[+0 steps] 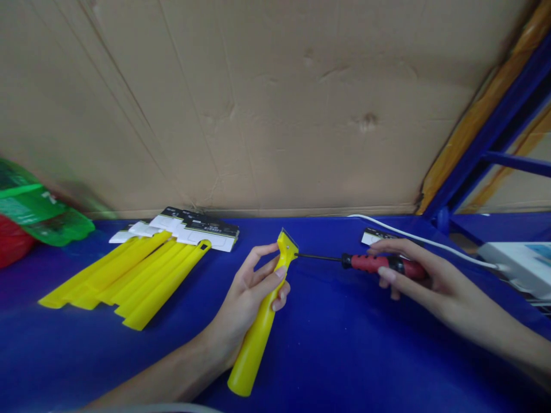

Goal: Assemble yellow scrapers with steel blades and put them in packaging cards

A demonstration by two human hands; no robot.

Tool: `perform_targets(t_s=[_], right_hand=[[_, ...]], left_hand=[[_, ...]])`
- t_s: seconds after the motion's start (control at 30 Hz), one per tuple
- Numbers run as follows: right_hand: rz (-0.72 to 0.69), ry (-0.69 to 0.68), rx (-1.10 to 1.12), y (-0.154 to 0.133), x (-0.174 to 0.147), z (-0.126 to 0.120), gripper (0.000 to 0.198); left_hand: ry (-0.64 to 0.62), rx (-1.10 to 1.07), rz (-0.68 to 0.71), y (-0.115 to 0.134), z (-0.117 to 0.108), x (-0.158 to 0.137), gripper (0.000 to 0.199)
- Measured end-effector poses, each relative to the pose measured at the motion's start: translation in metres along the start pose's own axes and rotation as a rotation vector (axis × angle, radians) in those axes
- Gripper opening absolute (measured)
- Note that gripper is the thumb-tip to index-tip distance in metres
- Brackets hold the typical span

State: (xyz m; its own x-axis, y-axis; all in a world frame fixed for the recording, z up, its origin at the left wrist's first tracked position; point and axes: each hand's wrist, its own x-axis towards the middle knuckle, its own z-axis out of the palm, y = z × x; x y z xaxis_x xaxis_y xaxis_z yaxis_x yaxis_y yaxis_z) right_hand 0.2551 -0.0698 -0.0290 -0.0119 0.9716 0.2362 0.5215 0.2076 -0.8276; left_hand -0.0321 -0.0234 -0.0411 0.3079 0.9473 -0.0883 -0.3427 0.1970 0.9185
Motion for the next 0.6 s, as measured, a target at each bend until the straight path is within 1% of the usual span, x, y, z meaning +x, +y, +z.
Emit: perform_targets(t_s=[0.07, 0.1, 0.13, 0.2, 0.3, 0.37, 0.43, 0.53, 0.6], right_hand=[[-0.103, -0.050, -0.072, 0.000, -0.002, -0.004, 0.046], [-0.122, -0.075, -0.092, -0.001, -0.003, -0.005, 0.045], [-0.106, -0.094, -0.091, -0.003, -0.003, -0.005, 0.044], [0.007, -0.102, -0.016, -0.007, -0.004, -0.003, 0.046], [0.207, -0.098, 0.202, -0.015, -0.002, 0.002, 0.054], [0.286, -0.099, 0.337, -0.017, -0.001, 0.005, 0.057], [0.368, -0.089, 0.455, -0.014, 0.001, 0.006, 0.055], [0.432, -0.065, 0.527, -0.007, 0.003, 0.004, 0.048], [0.400, -0.038, 0.509, -0.005, 0.003, 0.000, 0.042]], left_hand=[[0.001, 0.008, -0.008, 0.001, 0.000, 0.001, 0.051], [-0.001, 0.011, -0.007, 0.002, 0.000, 0.001, 0.052], [-0.002, 0.013, -0.003, 0.002, 0.000, 0.000, 0.052], [-0.010, 0.020, -0.007, 0.003, 0.000, 0.000, 0.051], [-0.030, 0.017, -0.014, 0.002, -0.002, -0.001, 0.048], [-0.041, 0.000, 0.002, 0.000, -0.003, 0.000, 0.045], [-0.044, -0.020, 0.024, -0.002, -0.004, 0.002, 0.044], [-0.042, -0.046, 0.021, -0.004, -0.005, 0.004, 0.047], [-0.045, -0.066, -0.014, -0.003, -0.006, 0.005, 0.050]])
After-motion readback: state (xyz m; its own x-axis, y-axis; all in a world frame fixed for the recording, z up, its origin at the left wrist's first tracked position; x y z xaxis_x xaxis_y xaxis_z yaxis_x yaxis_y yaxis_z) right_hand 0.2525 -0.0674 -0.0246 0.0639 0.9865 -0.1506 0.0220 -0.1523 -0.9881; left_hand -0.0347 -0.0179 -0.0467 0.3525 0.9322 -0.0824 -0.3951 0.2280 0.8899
